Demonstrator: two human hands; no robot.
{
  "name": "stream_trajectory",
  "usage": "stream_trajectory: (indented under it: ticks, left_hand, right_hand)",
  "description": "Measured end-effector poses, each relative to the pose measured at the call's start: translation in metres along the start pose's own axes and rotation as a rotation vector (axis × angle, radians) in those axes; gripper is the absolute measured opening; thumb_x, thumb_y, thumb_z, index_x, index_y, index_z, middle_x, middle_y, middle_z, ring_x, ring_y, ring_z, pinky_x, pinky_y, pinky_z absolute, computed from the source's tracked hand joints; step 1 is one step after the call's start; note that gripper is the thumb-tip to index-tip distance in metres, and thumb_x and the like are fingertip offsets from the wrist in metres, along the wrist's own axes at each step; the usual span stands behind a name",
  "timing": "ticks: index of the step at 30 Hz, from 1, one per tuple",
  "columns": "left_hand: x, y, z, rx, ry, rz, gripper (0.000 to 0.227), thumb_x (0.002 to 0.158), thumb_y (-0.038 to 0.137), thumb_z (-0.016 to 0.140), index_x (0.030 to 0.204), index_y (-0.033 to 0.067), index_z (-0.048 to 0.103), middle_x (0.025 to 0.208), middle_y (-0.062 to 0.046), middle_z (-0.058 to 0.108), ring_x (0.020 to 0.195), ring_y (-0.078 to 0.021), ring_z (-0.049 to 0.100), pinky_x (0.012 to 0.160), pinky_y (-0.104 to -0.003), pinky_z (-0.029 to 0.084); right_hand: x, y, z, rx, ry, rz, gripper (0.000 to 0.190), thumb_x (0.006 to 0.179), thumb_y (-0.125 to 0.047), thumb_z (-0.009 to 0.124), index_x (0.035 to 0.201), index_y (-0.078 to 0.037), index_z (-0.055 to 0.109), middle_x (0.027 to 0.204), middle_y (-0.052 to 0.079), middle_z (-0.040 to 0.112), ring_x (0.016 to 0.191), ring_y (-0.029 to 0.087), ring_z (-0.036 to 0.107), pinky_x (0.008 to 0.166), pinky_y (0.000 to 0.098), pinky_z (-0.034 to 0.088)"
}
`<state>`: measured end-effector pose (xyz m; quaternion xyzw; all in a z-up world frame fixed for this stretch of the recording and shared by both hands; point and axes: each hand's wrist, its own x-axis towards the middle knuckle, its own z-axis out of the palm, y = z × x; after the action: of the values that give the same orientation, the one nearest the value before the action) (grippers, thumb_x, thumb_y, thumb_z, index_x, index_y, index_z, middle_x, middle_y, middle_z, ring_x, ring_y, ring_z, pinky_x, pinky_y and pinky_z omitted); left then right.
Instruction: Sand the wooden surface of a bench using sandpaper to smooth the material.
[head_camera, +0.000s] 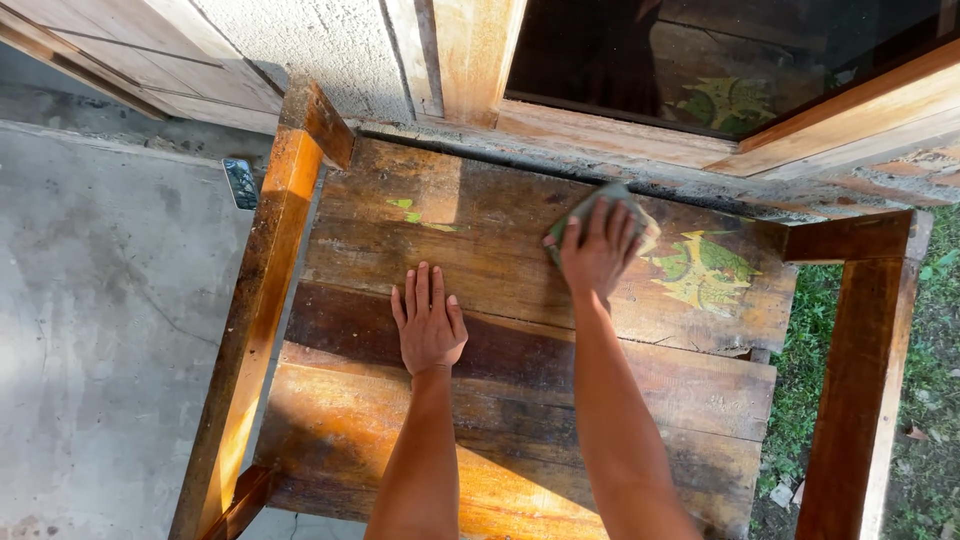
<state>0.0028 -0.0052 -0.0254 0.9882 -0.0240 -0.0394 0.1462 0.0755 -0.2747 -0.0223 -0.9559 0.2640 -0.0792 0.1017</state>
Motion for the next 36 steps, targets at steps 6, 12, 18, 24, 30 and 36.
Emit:
stream_trajectory:
  ticks: [6,12,18,24,30,36]
  left_hand:
    - [0.0,0.0,-0.002,-0.011,0.011,0.002,0.058,0.109,0.038,0.022,0.161,0.0165,0.037,0.17,-0.002,0.027,0.157,-0.0229,0.023,0.129,-0.05,0.009]
    - [-0.001,-0.001,-0.004,-0.006,0.026,0.016,0.057,0.108,0.037,0.024,0.16,0.0155,0.037,0.169,-0.003,0.029,0.157,-0.0239,0.024,0.129,-0.051,0.01]
    - [-0.001,-0.001,-0.002,-0.033,0.037,0.013,0.057,0.108,0.036,0.027,0.16,0.0152,0.037,0.169,-0.003,0.029,0.156,-0.0241,0.024,0.128,-0.052,0.01]
    - [-0.003,0.001,-0.008,-0.029,0.006,0.004,0.057,0.107,0.034,0.029,0.16,0.0142,0.038,0.17,-0.003,0.029,0.157,-0.0252,0.024,0.129,-0.051,0.011]
    - [-0.001,0.0,-0.008,-0.057,0.043,0.032,0.058,0.105,0.032,0.033,0.159,0.0105,0.04,0.17,-0.005,0.029,0.156,-0.0261,0.026,0.128,-0.053,0.012]
    - [-0.001,0.002,-0.011,-0.076,0.062,0.032,0.061,0.104,0.039,0.038,0.158,0.0114,0.041,0.17,-0.005,0.03,0.157,-0.0263,0.028,0.129,-0.053,0.013]
  right_hand:
    - [-0.029,-0.037,0.019,-0.01,0.03,-0.376,0.056,0.108,-0.039,0.046,0.157,-0.013,0.049,0.164,0.019,0.042,0.154,0.04,0.036,0.125,0.0653,0.023]
    - [-0.085,-0.069,-0.021,0.208,-0.271,-0.743,0.057,0.104,-0.043,0.048,0.156,-0.021,0.048,0.166,0.01,0.041,0.157,0.032,0.033,0.129,0.0568,0.02]
    - [-0.077,-0.025,0.006,0.006,-0.125,-0.495,0.068,0.103,-0.051,0.045,0.161,-0.018,0.037,0.168,0.019,0.032,0.154,0.036,0.026,0.123,0.0564,0.013]
    - [-0.086,-0.041,0.026,-0.041,-0.043,-0.217,0.069,0.105,-0.057,0.047,0.163,-0.022,0.038,0.168,0.017,0.027,0.156,0.039,0.023,0.126,0.0604,0.011]
    - [-0.122,-0.074,-0.016,0.101,-0.231,-0.625,0.063,0.099,-0.055,0.052,0.155,-0.026,0.048,0.168,0.012,0.036,0.156,0.034,0.029,0.125,0.0619,0.014]
    - [-0.106,-0.022,-0.008,0.012,-0.25,-0.576,0.066,0.102,-0.06,0.047,0.158,-0.026,0.045,0.169,0.01,0.027,0.158,0.03,0.021,0.127,0.0603,0.008]
